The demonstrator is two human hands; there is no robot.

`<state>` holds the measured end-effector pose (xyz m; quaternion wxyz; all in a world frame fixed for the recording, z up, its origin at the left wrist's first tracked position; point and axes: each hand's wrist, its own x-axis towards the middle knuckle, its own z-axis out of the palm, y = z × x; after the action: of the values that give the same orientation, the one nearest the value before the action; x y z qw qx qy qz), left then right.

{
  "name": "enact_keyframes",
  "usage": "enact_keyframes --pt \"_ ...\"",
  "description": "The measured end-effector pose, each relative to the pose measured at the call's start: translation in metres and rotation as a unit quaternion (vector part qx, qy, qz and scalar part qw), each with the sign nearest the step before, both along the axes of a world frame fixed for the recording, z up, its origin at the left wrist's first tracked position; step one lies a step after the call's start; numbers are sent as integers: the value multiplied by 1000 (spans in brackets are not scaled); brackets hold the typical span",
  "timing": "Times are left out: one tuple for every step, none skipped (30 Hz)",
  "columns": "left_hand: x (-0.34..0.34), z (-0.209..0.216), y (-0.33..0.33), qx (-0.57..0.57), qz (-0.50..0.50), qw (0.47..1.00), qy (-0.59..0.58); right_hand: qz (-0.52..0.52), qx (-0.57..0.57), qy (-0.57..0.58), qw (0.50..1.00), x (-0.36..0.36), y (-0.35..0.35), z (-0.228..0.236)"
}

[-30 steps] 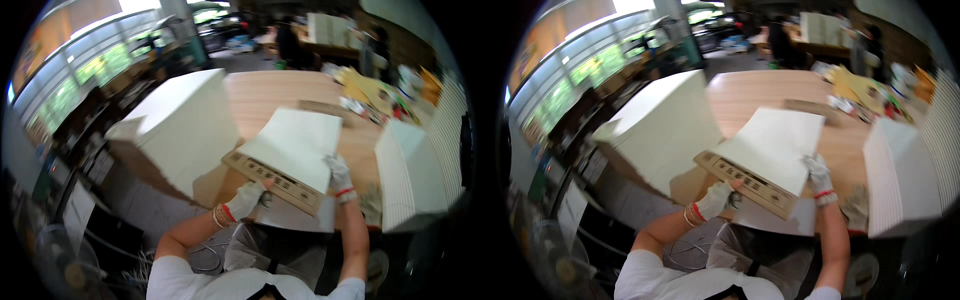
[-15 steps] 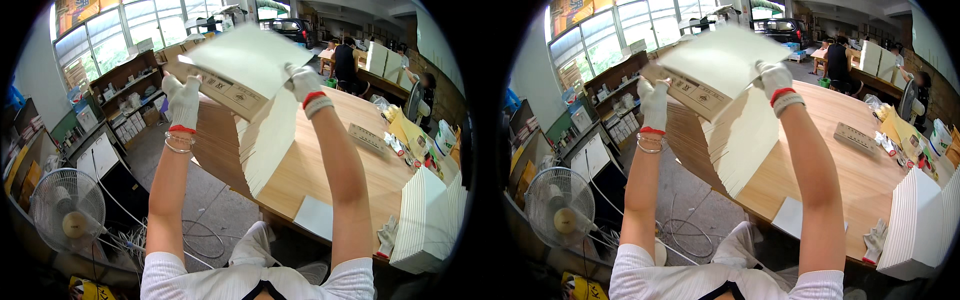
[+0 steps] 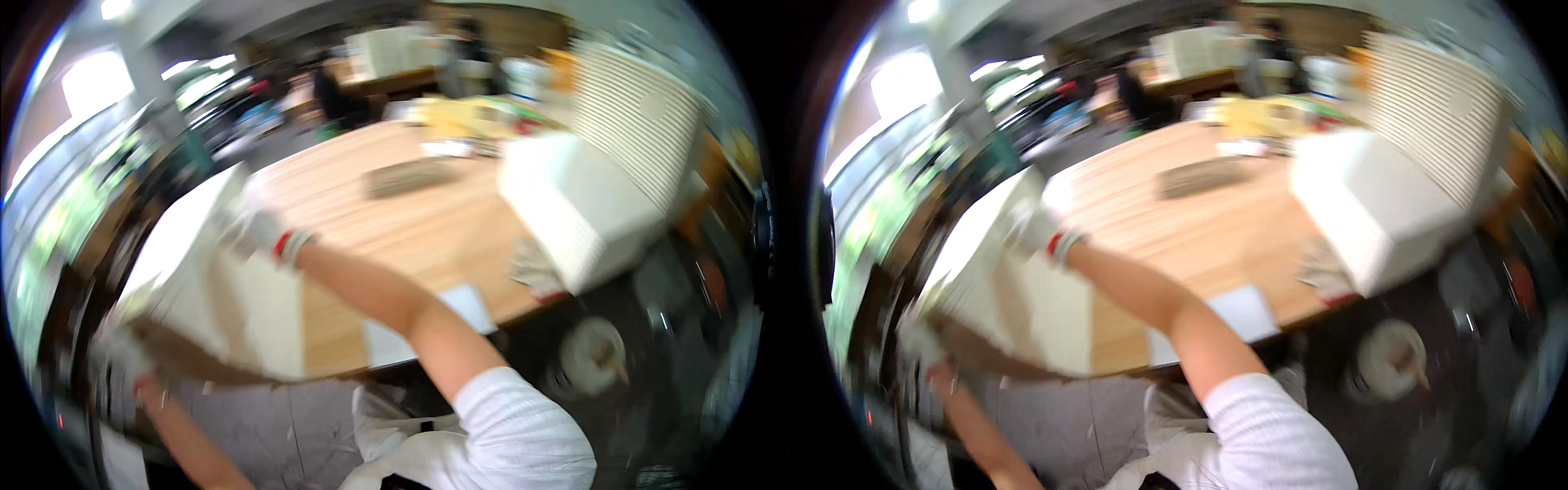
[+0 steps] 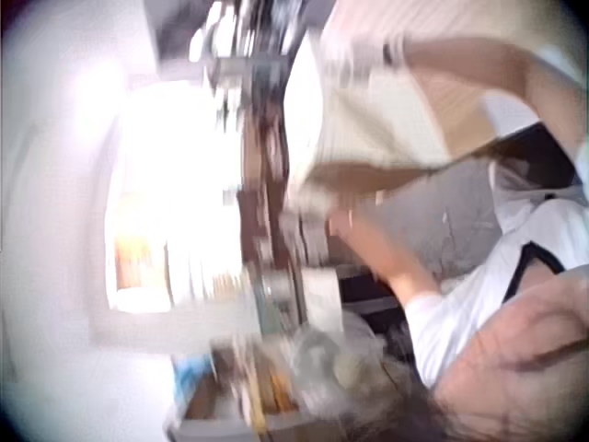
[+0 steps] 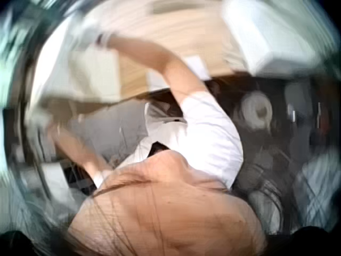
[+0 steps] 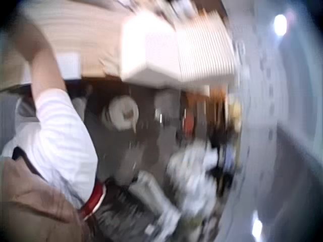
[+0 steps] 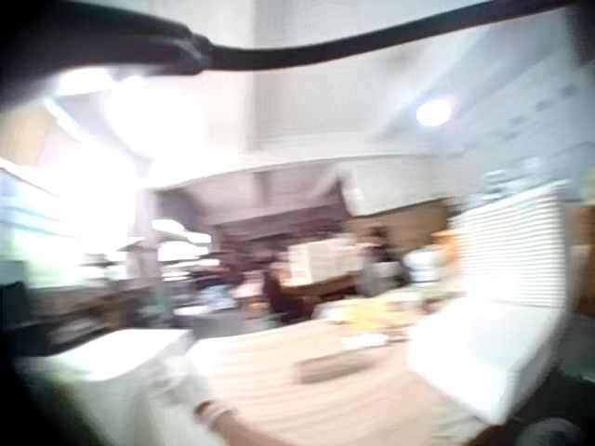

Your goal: The person aligns a stack of paper on a table, brushes glue onto the spine using a brush, and then places the finished stack onto a growing pile.

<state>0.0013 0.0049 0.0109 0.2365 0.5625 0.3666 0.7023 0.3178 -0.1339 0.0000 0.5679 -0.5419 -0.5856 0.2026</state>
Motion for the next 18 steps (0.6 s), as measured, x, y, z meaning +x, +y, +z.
enact_keyframes --pt "15 3 -21 82 69 993 39 45 12 42 998 8 -30 -16" --pt "31 2 -47 119 92 988 34 84 -9 118 989 18 -64 -30" --pt "46 -3 -76 199 127 971 42 98 9 167 981 25 -105 -49" --pt "68 -6 -102 236 67 968 49 91 -37 166 981 36 -141 -60" --pt "98 -10 -126 251 -43 966 34 28 -30 105 994 50 -180 -69" --pt "126 -13 -151 280 -181 938 92 0 8 40 999 59 -218 -79" --pt "156 -19 -178 333 -204 904 174 -136 38 -106 984 68 -254 -86" --pt "184 -23 -206 434 -196 834 278 -240 64 -245 937 76 -289 -90" --pt "226 -33 -237 251 -509 805 171 -284 104 -231 925 80 -325 -96" --pt "261 -25 -260 505 -417 682 324 -320 112 -199 919 79 -361 -103" --pt "304 -33 -294 479 -473 664 324 -359 89 -210 905 78 -391 -107" --pt "341 -36 -326 483 -497 639 334 -386 62 -214 895 76 -416 -111" --pt "372 -43 -358 500 -521 614 319 -388 44 -212 896 70 -438 -116" --pt "404 -49 -389 495 -578 578 295 -385 24 -208 899 63 -459 -121" --pt "430 -57 -416 494 -607 548 296 -380 5 -202 903 57 -474 -126" --pt "454 -63 -440 520 -617 521 278 -378 22 -197 904 52 -486 -131" --pt "475 -67 -459 509 -649 491 278 -369 27 -183 911 47 -495 -135" --pt "492 -69 -472 505 -655 474 301 -379 44 -165 909 41 -505 -140"
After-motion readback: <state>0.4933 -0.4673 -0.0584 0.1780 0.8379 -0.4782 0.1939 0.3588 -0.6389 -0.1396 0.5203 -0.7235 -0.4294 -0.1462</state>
